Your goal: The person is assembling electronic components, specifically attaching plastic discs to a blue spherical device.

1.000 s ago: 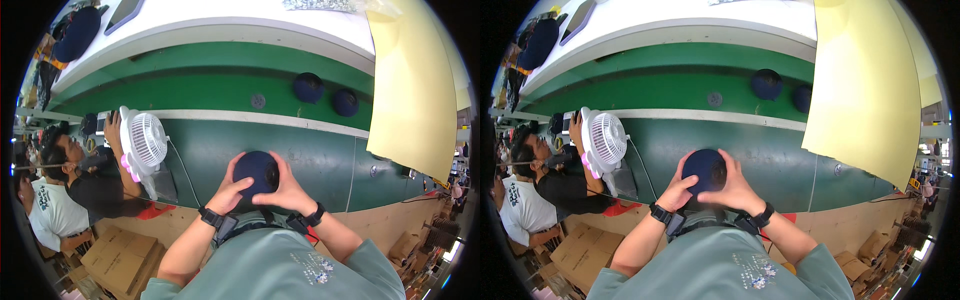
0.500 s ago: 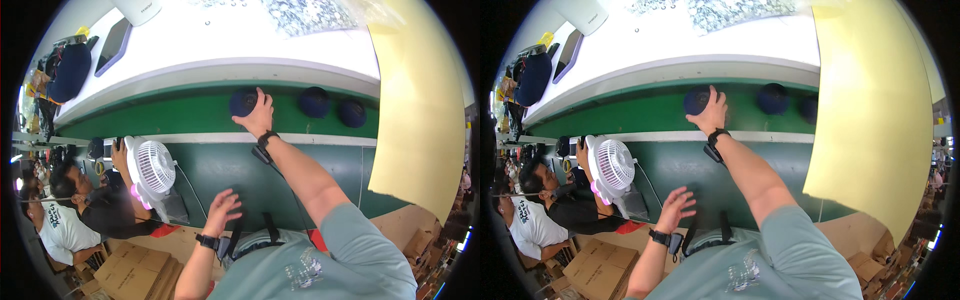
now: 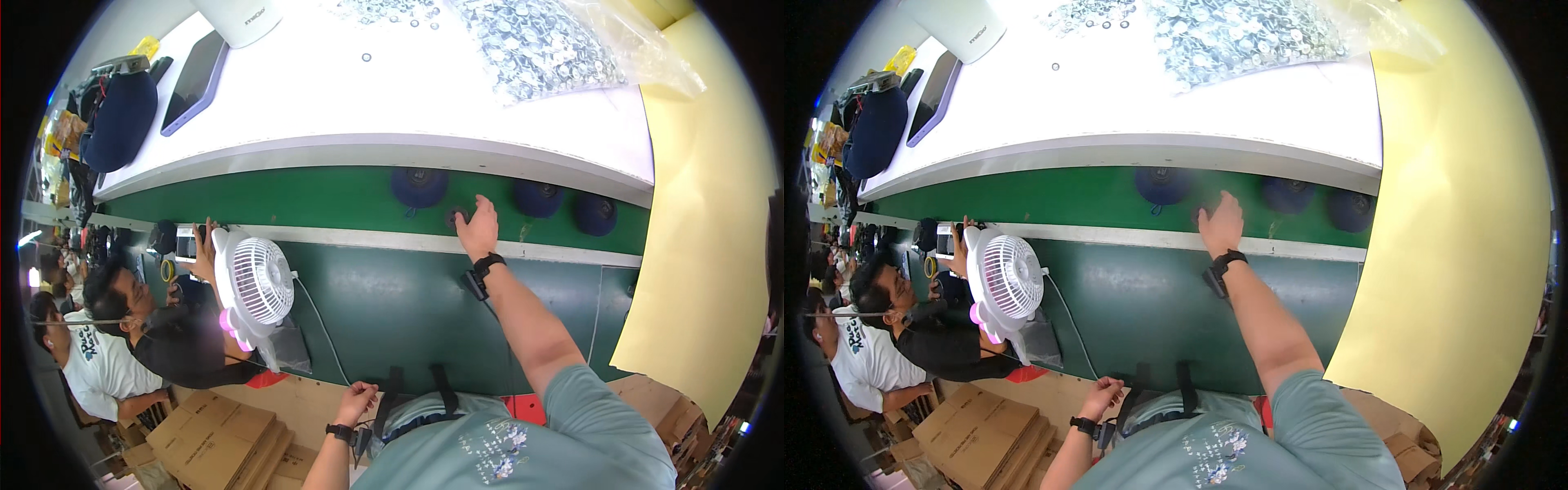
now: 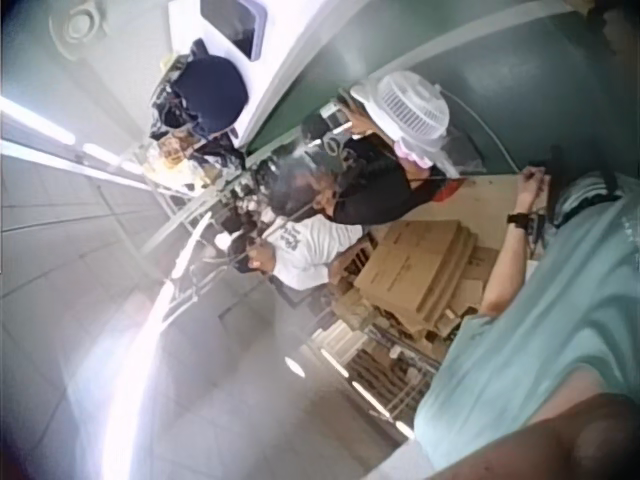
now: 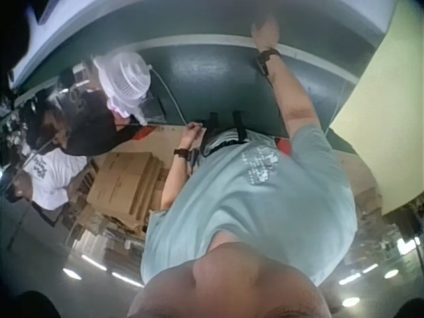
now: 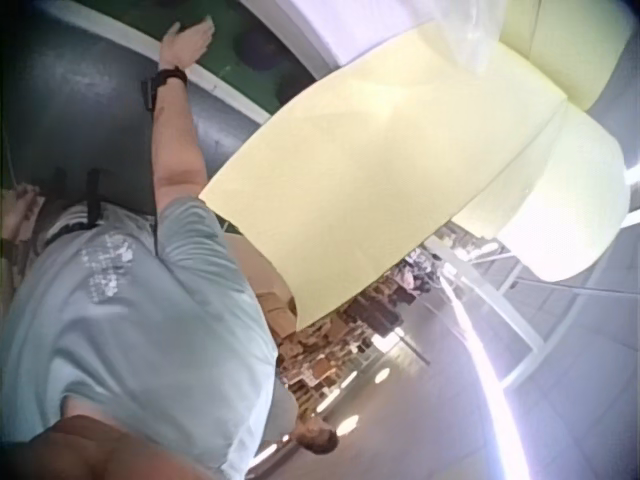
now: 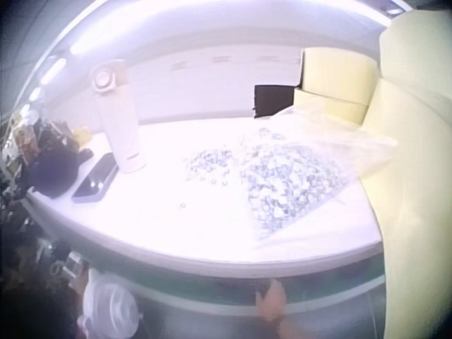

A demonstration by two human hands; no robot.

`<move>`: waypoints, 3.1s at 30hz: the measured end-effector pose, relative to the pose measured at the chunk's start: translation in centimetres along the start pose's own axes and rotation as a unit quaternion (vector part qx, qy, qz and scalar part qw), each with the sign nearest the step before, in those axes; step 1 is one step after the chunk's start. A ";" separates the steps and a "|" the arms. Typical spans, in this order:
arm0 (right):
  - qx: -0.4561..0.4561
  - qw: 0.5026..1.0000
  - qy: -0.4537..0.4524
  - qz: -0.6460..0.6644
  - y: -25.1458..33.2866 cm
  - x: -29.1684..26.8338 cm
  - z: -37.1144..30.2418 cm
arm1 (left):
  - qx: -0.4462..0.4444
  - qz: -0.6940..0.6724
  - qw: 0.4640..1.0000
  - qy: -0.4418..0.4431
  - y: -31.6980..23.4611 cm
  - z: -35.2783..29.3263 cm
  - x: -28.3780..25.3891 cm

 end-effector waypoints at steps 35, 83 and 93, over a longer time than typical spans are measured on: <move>0.388 0.905 -0.118 -0.131 -53.0 -32.8 -23.0 | 0.204 0.410 0.889 0.030 -1.3 3.1 7.0; 0.016 0.893 0.351 -0.283 -21.1 -2.0 -23.0 | 0.279 0.480 0.831 -0.029 -3.9 -2.3 4.3; 0.024 0.890 0.359 -0.279 -22.7 -1.1 -22.5 | 0.299 0.471 0.829 -0.036 -3.5 -1.7 4.0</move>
Point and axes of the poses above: each hand's wrist, its own z-axis towards the middle knuckle, its own x-axis out of the palm, y = z × x, the point moved 9 cm from there along z, towards the middle knuckle, and after that the axes turned 2 degrees about -z, right-handed, at the moved point
